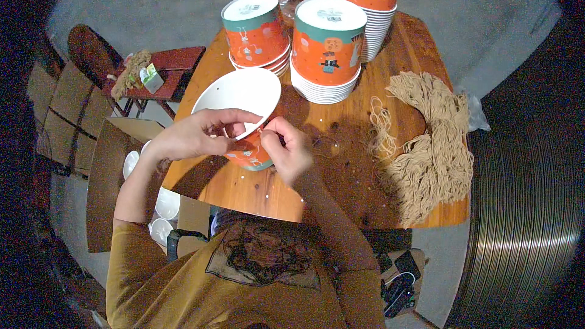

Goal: Tie thin fiber ropes to the handles of paper food containers.

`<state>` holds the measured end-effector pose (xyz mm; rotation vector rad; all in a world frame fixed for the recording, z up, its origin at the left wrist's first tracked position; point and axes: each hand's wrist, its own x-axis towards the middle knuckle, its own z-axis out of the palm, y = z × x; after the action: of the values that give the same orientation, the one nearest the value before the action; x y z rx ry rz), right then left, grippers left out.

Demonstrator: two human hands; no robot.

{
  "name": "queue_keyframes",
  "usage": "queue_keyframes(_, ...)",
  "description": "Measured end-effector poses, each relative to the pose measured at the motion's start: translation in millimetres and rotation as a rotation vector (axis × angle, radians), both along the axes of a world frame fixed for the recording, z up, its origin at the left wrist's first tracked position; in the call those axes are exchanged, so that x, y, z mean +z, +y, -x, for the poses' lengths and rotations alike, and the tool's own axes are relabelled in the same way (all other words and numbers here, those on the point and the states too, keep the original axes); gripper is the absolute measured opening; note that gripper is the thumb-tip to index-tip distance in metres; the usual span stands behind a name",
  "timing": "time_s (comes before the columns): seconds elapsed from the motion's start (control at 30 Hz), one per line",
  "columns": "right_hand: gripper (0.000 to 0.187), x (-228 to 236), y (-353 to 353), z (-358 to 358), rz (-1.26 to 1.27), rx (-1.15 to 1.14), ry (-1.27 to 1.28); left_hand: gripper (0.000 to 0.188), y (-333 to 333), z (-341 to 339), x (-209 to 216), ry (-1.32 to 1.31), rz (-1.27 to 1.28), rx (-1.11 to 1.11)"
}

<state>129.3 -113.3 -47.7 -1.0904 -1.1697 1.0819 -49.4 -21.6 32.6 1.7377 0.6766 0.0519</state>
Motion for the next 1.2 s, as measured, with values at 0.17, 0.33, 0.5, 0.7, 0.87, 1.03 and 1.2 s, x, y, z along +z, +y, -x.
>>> queue_keyframes(0.17, 0.012, -2.6, -2.6, -2.6, -0.006, -0.018, -0.013, 0.055, -3.0, -4.3, 1.6, -0.005, -0.037, -0.040)
queue_keyframes(0.33, 0.013, -15.4, -5.9, -4.4, -0.032, -0.025, 0.000, 0.044, -4.6, -7.8, -14.1, -0.090, -0.001, -0.055)
queue_keyframes(0.5, 0.016, -22.2, -9.7, -3.7, 0.024, -0.027, -0.006, 0.024, 1.3, -17.6, -35.0, -0.061, -0.029, -0.032)
queue_keyframes(0.7, 0.016, -29.4, -9.0, -5.2, 0.008, -0.028, -0.018, 0.010, 2.2, -29.0, -40.4, -0.050, -0.158, -0.039)
queue_keyframes(0.87, 0.011, -25.6, -8.6, -9.0, 0.065, -0.045, -0.020, 0.010, 3.4, -29.1, -42.5, -0.071, -0.305, -0.038)
queue_keyframes(1.03, 0.009, -17.9, -2.2, -18.4, -0.204, -0.260, -0.274, 0.010, 12.6, -26.2, -39.4, -0.165, -0.369, 0.176)
queue_keyframes(1.2, 0.014, -2.9, 3.0, -22.3, -0.184, -0.193, -0.384, 0.007, 1.0, -39.7, -23.3, -0.370, 0.208, 0.254)
